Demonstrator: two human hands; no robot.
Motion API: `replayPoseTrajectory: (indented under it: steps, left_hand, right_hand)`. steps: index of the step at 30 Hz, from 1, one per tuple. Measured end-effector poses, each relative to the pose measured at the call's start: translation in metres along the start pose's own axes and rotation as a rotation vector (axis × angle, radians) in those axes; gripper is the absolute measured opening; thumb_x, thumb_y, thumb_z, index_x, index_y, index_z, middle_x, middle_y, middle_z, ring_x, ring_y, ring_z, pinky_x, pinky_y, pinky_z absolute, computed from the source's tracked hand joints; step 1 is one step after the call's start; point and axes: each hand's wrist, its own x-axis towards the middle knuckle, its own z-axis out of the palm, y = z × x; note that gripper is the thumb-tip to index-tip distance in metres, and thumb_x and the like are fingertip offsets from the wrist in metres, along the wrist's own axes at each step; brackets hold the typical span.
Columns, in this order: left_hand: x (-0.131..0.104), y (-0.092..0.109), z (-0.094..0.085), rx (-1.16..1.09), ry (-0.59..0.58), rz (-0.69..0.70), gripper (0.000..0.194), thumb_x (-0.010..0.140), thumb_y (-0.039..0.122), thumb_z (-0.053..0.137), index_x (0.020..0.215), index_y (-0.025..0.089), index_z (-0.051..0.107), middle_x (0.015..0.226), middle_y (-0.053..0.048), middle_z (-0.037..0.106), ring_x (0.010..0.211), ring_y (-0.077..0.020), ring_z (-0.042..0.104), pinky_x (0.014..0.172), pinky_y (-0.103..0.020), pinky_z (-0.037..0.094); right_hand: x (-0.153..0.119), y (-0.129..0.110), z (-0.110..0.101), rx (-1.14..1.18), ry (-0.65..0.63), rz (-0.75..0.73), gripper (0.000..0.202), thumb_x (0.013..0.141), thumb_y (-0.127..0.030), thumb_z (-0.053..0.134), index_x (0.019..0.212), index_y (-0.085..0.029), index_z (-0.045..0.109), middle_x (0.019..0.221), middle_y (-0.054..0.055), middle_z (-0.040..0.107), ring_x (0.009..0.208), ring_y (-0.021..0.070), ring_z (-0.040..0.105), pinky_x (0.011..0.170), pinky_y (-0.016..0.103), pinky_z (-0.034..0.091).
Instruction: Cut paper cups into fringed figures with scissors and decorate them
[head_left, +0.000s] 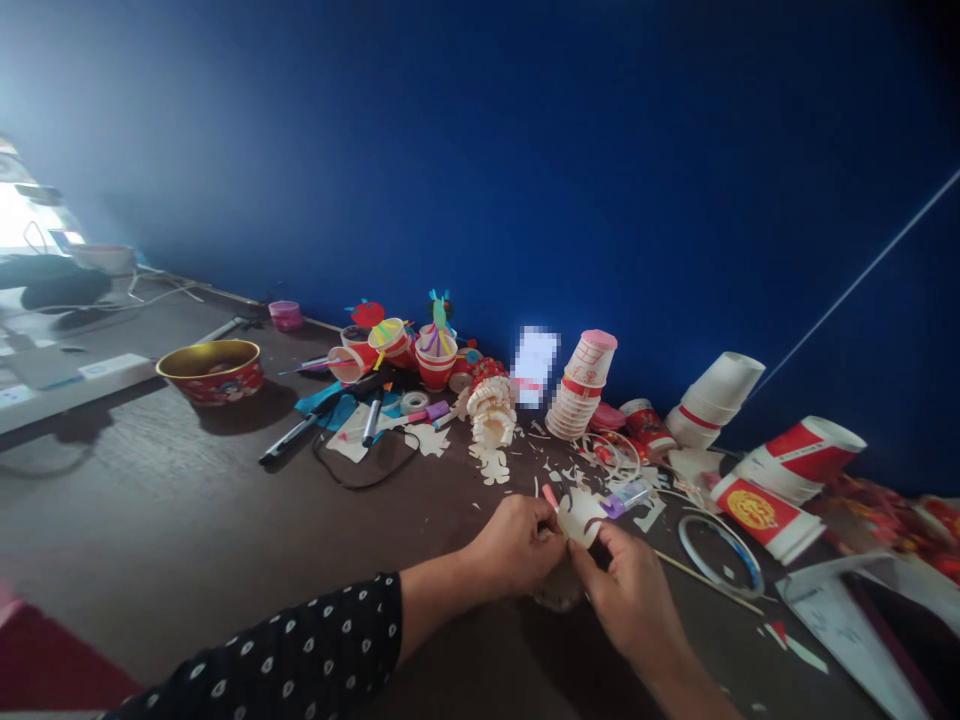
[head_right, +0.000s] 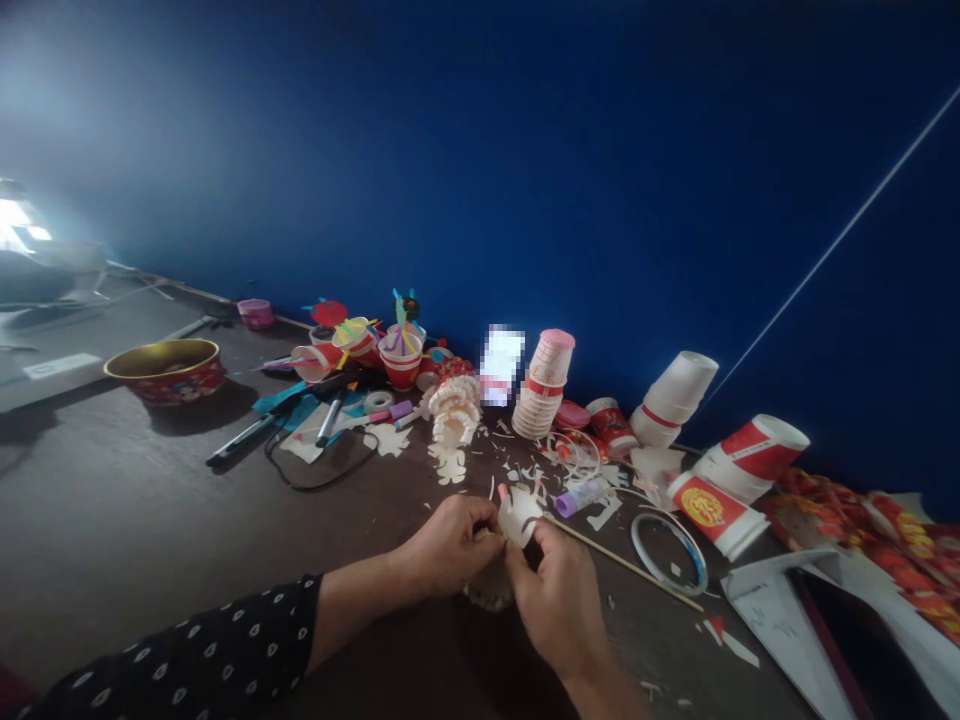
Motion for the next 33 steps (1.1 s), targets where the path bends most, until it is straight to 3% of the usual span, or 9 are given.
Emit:
replayPoseTrajectory:
  steps: [3, 7, 10, 12, 19, 25, 33]
  left_hand:
    - [0.0014, 0.0, -0.0008, -0.024, 0.003, -0.052, 0.015, 0.061, 0.019, 0.048, 0.061, 0.01, 0.061, 0.049, 0.003, 0.045, 0.048, -0.0079, 0.038, 0.043, -0.019, 0.027]
    - [0.0039, -0.0014, -0.004, -0.141, 0.015, -0.085, 0.018, 0.062, 0.025, 0.055, 0.069, 0.011, 0.063, 0.052, 0.003, 0.049, 0.05, -0.0078, 0.039, 0.046, -0.018, 0.031]
    - [0.0046, -0.0042, -0.0041, -0.307, -0.019, -0.057, 0.025, 0.059, 0.028, 0.062, 0.077, 0.011, 0.062, 0.06, 0.003, 0.053, 0.054, -0.0082, 0.042, 0.05, -0.018, 0.035]
    - [0.0049, -0.0058, -0.0024, -0.366, -0.044, -0.047, 0.021, 0.06, 0.026, 0.061, 0.073, 0.01, 0.061, 0.06, 0.002, 0.053, 0.054, -0.0082, 0.043, 0.051, -0.019, 0.036]
    - [0.0075, -0.0032, -0.0024, -0.521, 0.003, -0.178, 0.009, 0.058, 0.02, 0.058, 0.059, 0.012, 0.054, 0.051, 0.003, 0.05, 0.047, -0.0069, 0.043, 0.048, -0.019, 0.035]
    - [0.0095, -0.0051, -0.0082, -0.468, 0.03, -0.176, 0.008, 0.058, 0.019, 0.056, 0.058, 0.012, 0.053, 0.049, 0.004, 0.047, 0.046, -0.006, 0.039, 0.044, -0.018, 0.031]
    - [0.0056, -0.0015, -0.0092, -0.415, -0.011, -0.201, 0.014, 0.058, 0.022, 0.059, 0.064, 0.01, 0.059, 0.049, 0.005, 0.048, 0.045, -0.0058, 0.038, 0.044, -0.019, 0.031]
  right_hand:
    - [0.0011, -0.0011, 0.0012, 0.046, 0.014, 0.018, 0.021, 0.076, -0.031, 0.048, 0.077, -0.015, 0.062, 0.061, 0.008, 0.067, 0.052, 0.0189, 0.058, 0.045, 0.023, 0.04]
    - [0.0039, 0.0018, 0.0021, 0.273, 0.03, 0.088, 0.023, 0.075, -0.034, 0.051, 0.083, -0.016, 0.062, 0.079, 0.01, 0.07, 0.069, 0.0229, 0.063, 0.052, 0.024, 0.045]
    - [0.0052, 0.0054, 0.0034, 0.357, 0.035, 0.181, 0.029, 0.075, -0.04, 0.052, 0.081, -0.014, 0.063, 0.074, 0.01, 0.07, 0.063, 0.0229, 0.063, 0.048, 0.025, 0.045]
    - [0.0054, 0.0068, 0.0043, 0.363, 0.052, 0.195, 0.032, 0.075, -0.043, 0.051, 0.077, -0.013, 0.063, 0.069, 0.009, 0.07, 0.059, 0.0221, 0.062, 0.048, 0.025, 0.045]
    - [0.0037, 0.0025, 0.0015, 0.43, 0.04, 0.091, 0.034, 0.074, -0.045, 0.053, 0.073, -0.013, 0.067, 0.071, 0.011, 0.07, 0.069, 0.0247, 0.063, 0.063, 0.03, 0.048]
    - [-0.0002, -0.0007, -0.0024, 0.661, -0.077, 0.214, 0.044, 0.072, -0.051, 0.054, 0.089, -0.011, 0.061, 0.068, 0.007, 0.064, 0.056, 0.0169, 0.057, 0.042, 0.021, 0.045]
    - [0.003, 0.0063, 0.0017, 0.491, 0.052, 0.275, 0.038, 0.068, -0.05, 0.056, 0.063, -0.012, 0.06, 0.053, 0.004, 0.059, 0.046, 0.0143, 0.053, 0.036, 0.019, 0.043]
